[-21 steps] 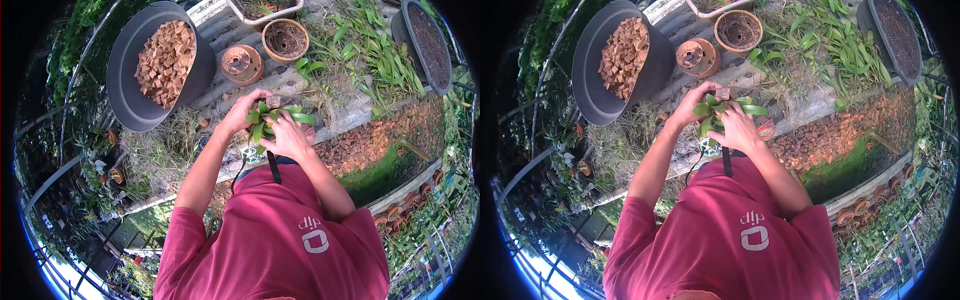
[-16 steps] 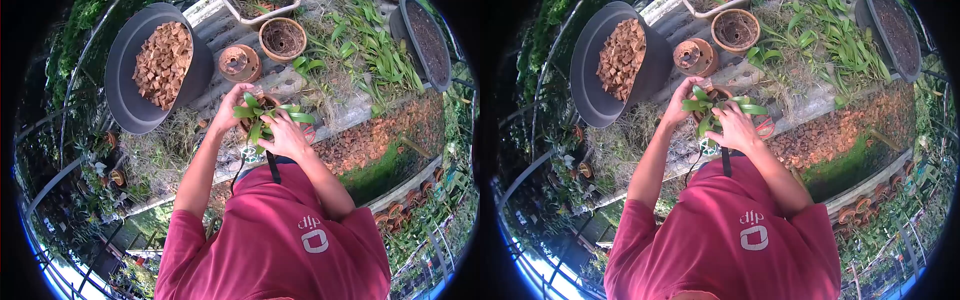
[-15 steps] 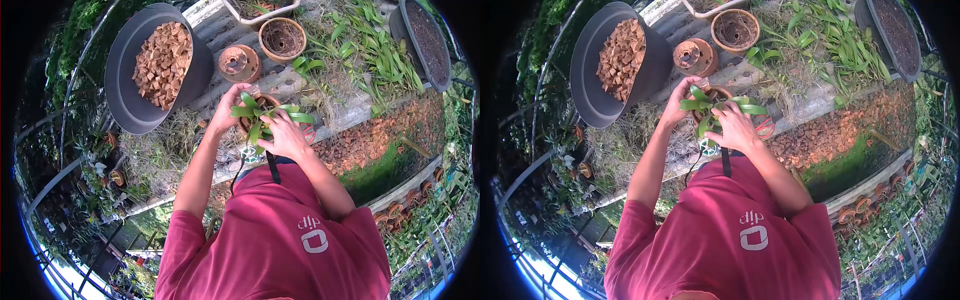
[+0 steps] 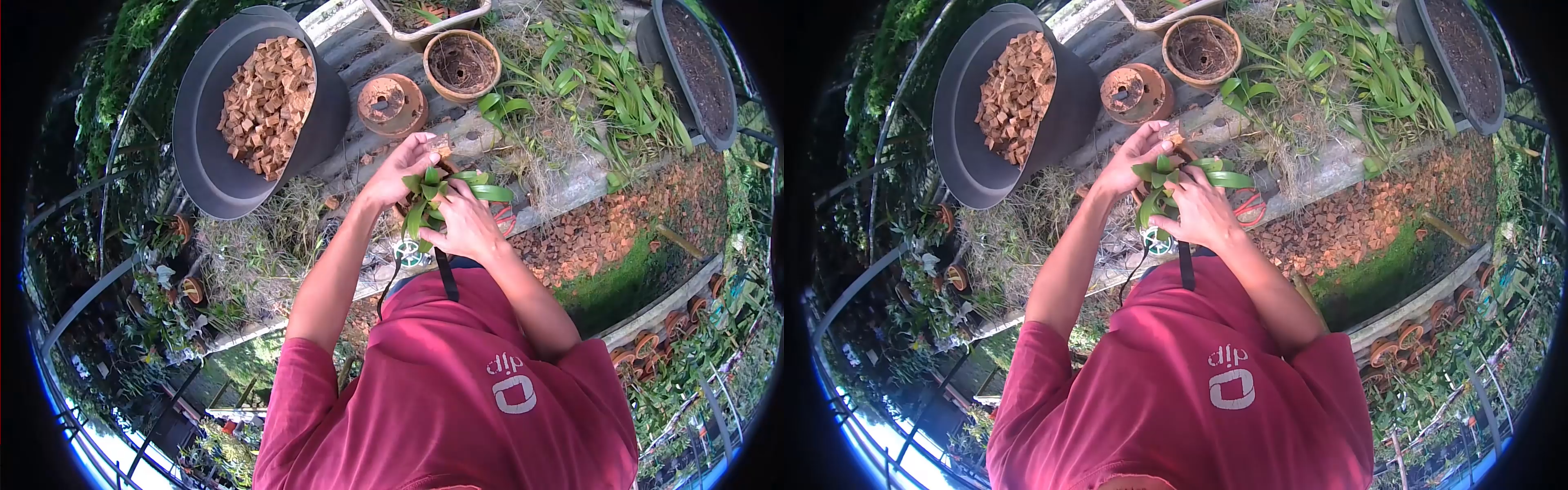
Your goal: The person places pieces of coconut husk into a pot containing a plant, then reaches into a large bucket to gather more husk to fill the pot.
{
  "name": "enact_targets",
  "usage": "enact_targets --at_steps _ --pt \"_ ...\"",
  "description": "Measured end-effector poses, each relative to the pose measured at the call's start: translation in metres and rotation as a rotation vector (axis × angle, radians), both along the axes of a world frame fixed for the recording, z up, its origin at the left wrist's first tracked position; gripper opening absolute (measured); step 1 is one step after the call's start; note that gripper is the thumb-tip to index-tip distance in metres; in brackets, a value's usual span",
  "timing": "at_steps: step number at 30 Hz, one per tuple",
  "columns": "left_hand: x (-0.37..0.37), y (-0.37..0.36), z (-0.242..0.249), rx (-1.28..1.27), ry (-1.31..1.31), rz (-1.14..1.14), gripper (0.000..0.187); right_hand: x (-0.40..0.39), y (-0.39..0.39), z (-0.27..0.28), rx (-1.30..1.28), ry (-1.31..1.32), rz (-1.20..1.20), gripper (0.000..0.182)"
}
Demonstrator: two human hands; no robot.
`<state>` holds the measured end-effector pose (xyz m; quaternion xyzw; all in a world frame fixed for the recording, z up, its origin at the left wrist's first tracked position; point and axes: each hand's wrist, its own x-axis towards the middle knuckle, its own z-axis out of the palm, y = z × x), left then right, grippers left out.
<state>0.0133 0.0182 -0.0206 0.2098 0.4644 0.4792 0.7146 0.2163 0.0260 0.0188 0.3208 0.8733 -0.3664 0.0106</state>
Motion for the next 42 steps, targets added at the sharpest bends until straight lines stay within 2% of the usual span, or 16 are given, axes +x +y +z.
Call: enact_targets --at_steps 3,7,14,19,23,25,26,30,34,38,39,42 --pt "0.007 0.005 -0.01 -0.008 -0.025 0.007 0.038 0.001 -0.002 -0.005 0.021 0.021 -0.006 0.072" --pt "-0.002 0.007 -0.022 0.024 0.063 0.064 0.039 0.003 -0.003 -0.003 0.027 0.02 -0.034 0.07" --pt "-0.041 -0.036 -0.008 -0.003 0.333 0.043 0.039 0.001 0.002 0.005 0.022 0.016 -0.042 0.07" --pt "-0.033 -0.077 -0.016 0.031 0.393 0.3 0.037 -0.004 0.006 0.001 0.084 0.023 -0.007 0.071" --pt "-0.019 -0.098 -0.011 0.031 0.339 0.4 0.036 -0.011 0.009 -0.002 0.081 -0.022 -0.016 0.073" --pt "-0.016 -0.103 -0.019 0.033 0.373 0.374 0.037 -0.016 0.013 0.006 0.061 -0.104 -0.023 0.078" --pt "-0.014 -0.108 -0.025 0.027 0.388 0.363 0.037 -0.015 0.015 0.001 0.093 -0.086 -0.012 0.084" --pt "-0.009 -0.119 -0.032 -0.012 0.373 0.512 0.04 -0.013 0.03 -0.007 0.082 -0.028 0.054 0.089" --pt "-0.002 -0.14 -0.034 -0.05 0.444 0.504 0.043 -0.012 0.03 0.006 0.161 -0.106 0.103 0.088" --pt "0.008 -0.142 -0.057 -0.01 0.563 0.514 0.045 -0.013 0.033 -0.019 0.192 -0.112 0.124 0.088" --pt "0.013 -0.142 -0.052 -0.006 0.592 0.524 0.045 -0.015 0.035 -0.01 0.114 -0.084 0.122 0.088" --pt "0.02 -0.142 -0.032 -0.061 0.784 0.433 0.05 -0.016 0.036 0.0 0.171 -0.086 0.142 0.087"
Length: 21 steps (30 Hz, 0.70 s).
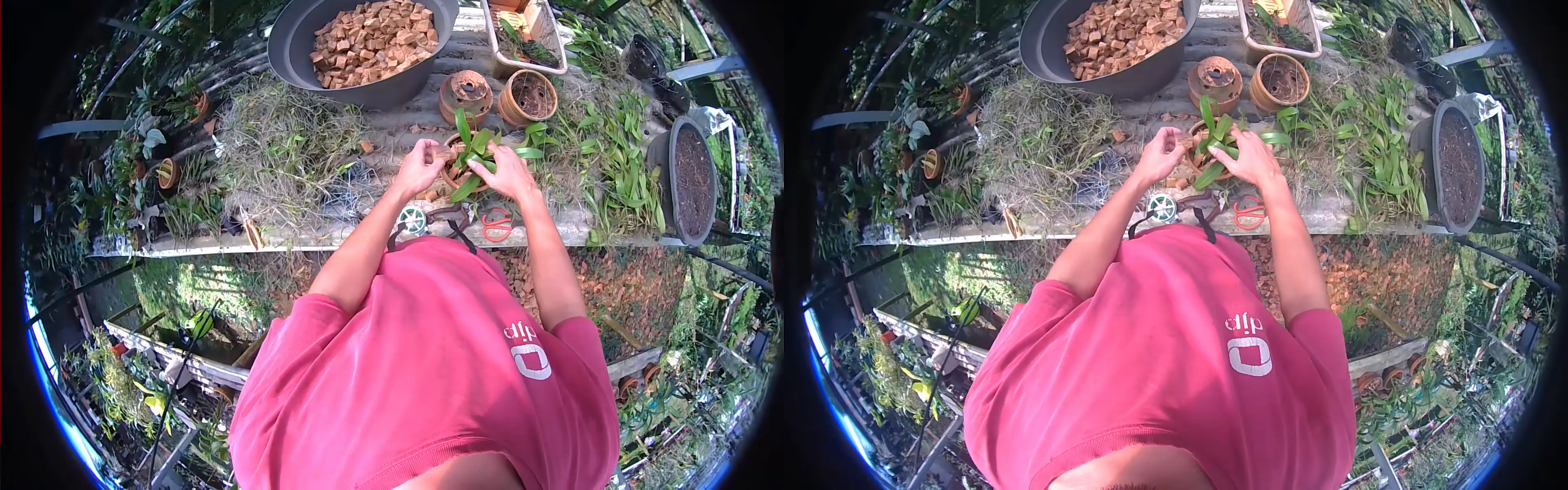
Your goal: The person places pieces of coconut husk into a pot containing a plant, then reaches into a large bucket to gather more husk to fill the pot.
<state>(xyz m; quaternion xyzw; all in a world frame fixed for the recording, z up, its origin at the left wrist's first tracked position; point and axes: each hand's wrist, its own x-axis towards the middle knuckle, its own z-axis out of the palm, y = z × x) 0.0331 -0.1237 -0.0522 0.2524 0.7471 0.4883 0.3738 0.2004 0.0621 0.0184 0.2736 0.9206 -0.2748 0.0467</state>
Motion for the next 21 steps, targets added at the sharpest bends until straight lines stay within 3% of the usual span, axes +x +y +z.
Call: enact_targets --at_steps 1,4,5,8,11,14,16,19,21 --pt "0.003 -0.001 0.017 -0.034 0.006 0.011 0.051 -0.003 -0.002 0.017 0.039 -0.072 0.033 0.085" --pt "0.0 0.001 0.014 -0.021 0.111 -0.076 0.049 0.004 0.004 0.004 0.016 0.028 -0.017 0.078" --pt "0.0 0.003 0.013 -0.021 0.066 -0.058 0.044 0.004 0.008 0.006 -0.026 0.004 -0.012 0.069" --pt "-0.003 0.007 -0.024 0.055 -0.055 0.011 0.042 0.014 0.019 0.015 0.015 0.379 -0.029 0.057" --pt "0.001 0.002 0.019 -0.032 -0.011 -0.036 0.037 0.029 0.009 0.068 0.039 0.679 -0.234 0.036" --pt "0.005 0.002 0.027 -0.046 0.184 -0.127 0.039 0.051 -0.003 0.065 0.23 0.843 -0.558 0.028" --pt "0.01 0.007 0.025 -0.021 0.308 -0.176 0.043 0.072 -0.002 0.029 0.03 0.822 -0.815 0.028" --pt "0.016 0.017 0.024 -0.054 0.363 -0.194 0.05 0.101 0.002 -0.05 -0.038 0.434 -0.725 0.032" --pt "0.018 0.02 0.026 -0.103 0.475 -0.242 0.045 0.102 -0.006 -0.067 -0.093 0.443 -0.515 0.032"
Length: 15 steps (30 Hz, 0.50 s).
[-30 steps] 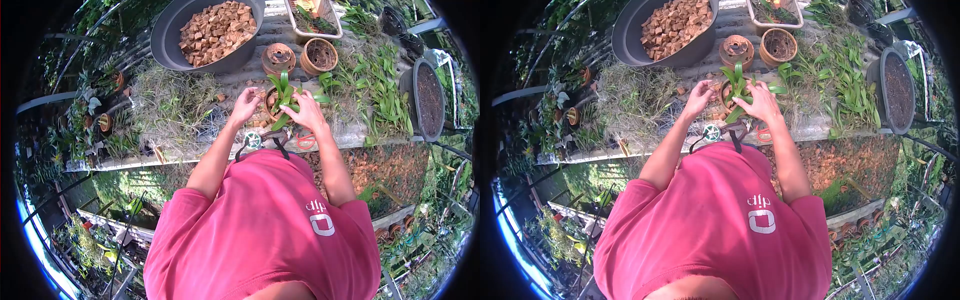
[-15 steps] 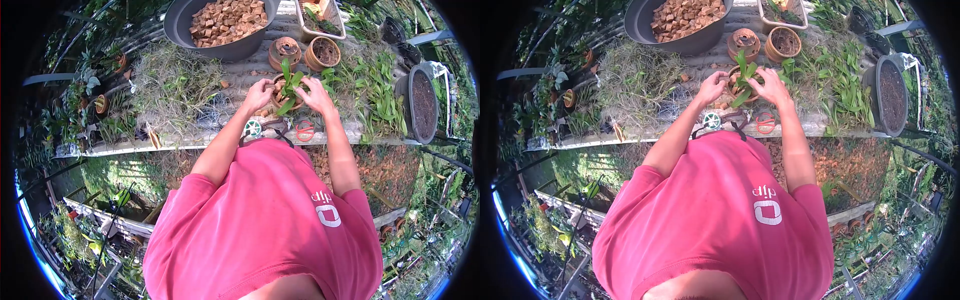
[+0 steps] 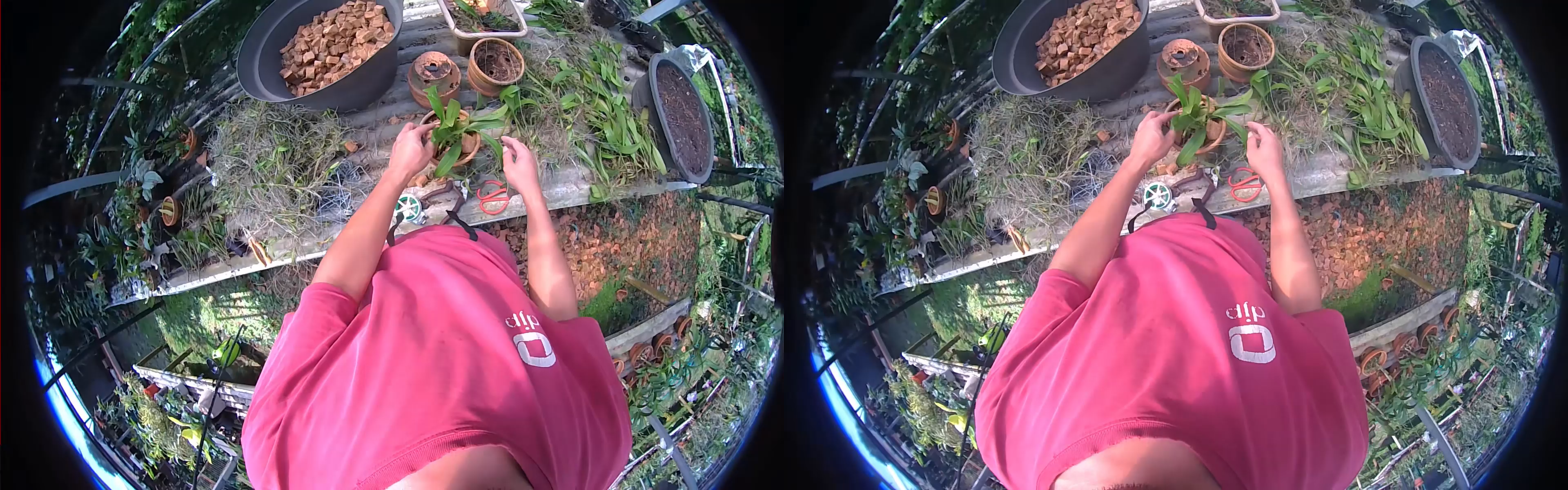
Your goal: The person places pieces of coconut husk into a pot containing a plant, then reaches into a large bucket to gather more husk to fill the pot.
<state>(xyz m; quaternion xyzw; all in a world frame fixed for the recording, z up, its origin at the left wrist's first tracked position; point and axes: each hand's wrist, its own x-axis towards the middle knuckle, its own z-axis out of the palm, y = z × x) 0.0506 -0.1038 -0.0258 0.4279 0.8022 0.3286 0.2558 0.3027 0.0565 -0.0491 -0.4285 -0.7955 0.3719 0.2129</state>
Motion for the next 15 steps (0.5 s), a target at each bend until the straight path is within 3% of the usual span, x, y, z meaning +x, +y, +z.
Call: enact_targets --at_steps 1,5,8,11,15 --pt "0.001 0.002 0.002 -0.02 0.058 -0.017 0.042 -0.005 -0.004 -0.002 0.046 0.063 0.097 0.033" --pt "0.01 0.006 0.012 -0.08 0.2 -0.016 0.035 -0.031 0.005 -0.006 -0.054 0.133 0.124 0.035" --pt "0.007 0.011 -0.009 -0.055 0.307 0.038 0.033 -0.047 0.015 -0.007 -0.06 0.102 0.111 0.035" --pt "0.01 0.014 -0.008 -0.074 0.371 0.016 0.033 -0.056 0.025 -0.026 -0.263 0.246 0.096 0.04" --pt "0.015 0.021 -0.02 -0.09 0.45 -0.023 0.035 -0.06 0.019 -0.028 -0.656 0.67 -0.065 0.048"
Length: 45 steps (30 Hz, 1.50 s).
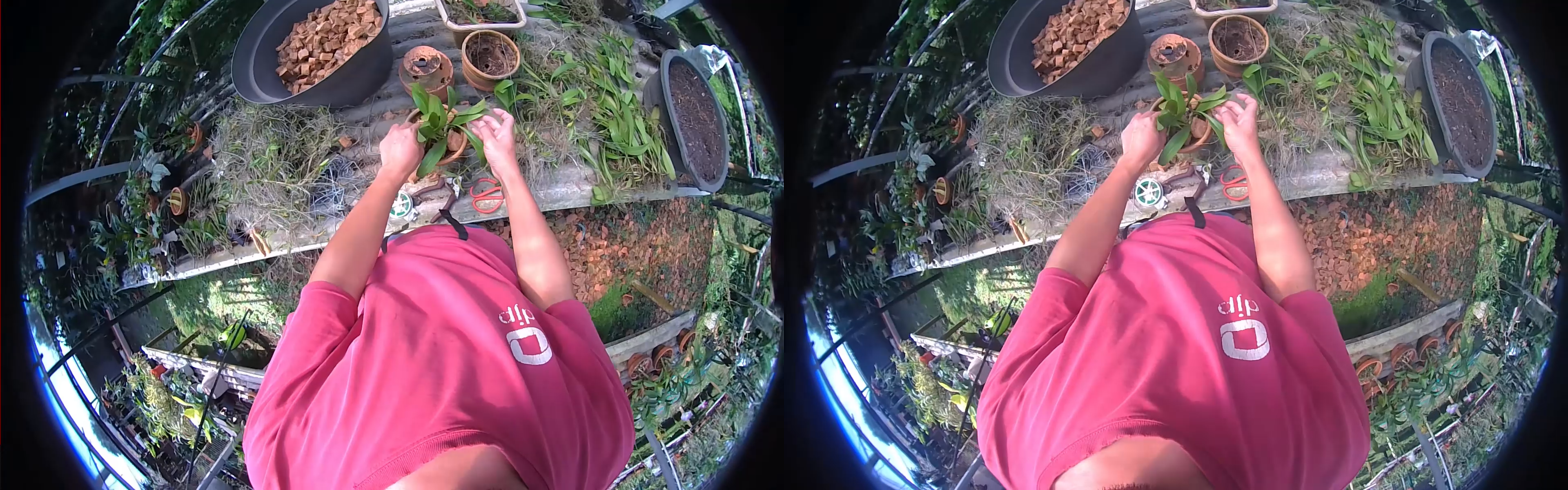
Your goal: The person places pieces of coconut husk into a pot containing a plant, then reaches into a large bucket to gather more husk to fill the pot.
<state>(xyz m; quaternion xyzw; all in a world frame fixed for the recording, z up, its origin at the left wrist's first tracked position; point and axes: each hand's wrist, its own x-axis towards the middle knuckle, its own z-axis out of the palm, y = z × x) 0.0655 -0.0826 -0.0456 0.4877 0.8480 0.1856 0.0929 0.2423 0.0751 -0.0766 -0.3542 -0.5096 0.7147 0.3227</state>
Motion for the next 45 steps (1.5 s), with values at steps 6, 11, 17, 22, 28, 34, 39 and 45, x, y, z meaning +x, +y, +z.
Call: enact_targets --at_steps 6,11,17,22,28,34,39,45 --pt "-0.005 0.0 -0.005 -0.044 -0.081 0.013 0.034 0.005 0.015 0.004 -0.044 -0.254 0.3 0.031" --pt "-0.025 0.002 -0.012 -0.043 -0.242 0.036 0.042 -0.001 0.033 0.02 0.586 -0.402 0.407 0.023" --pt "-0.027 0.014 0.008 0.129 -0.45 -0.041 0.041 -0.014 0.051 0.01 0.889 -0.313 0.574 0.035" --pt "-0.036 0.014 0.018 0.091 -0.817 -0.096 0.041 -0.018 0.051 0.037 0.979 -0.296 0.668 0.047" --pt "-0.036 0.019 0.004 0.172 -1.022 0.018 0.048 -0.023 0.051 0.04 1.198 -0.369 0.646 0.036" --pt "-0.047 0.028 0.029 -0.085 -0.38 -0.383 0.052 -0.025 0.036 0.041 1.198 -0.5 0.495 0.026" --pt "-0.048 0.036 0.039 -0.163 -0.171 -0.436 0.047 -0.021 0.027 0.036 1.087 -0.557 0.481 0.021" --pt "-0.045 0.034 0.034 -0.072 -0.198 -0.404 0.048 -0.025 0.013 0.036 1.137 -0.698 0.474 0.028"
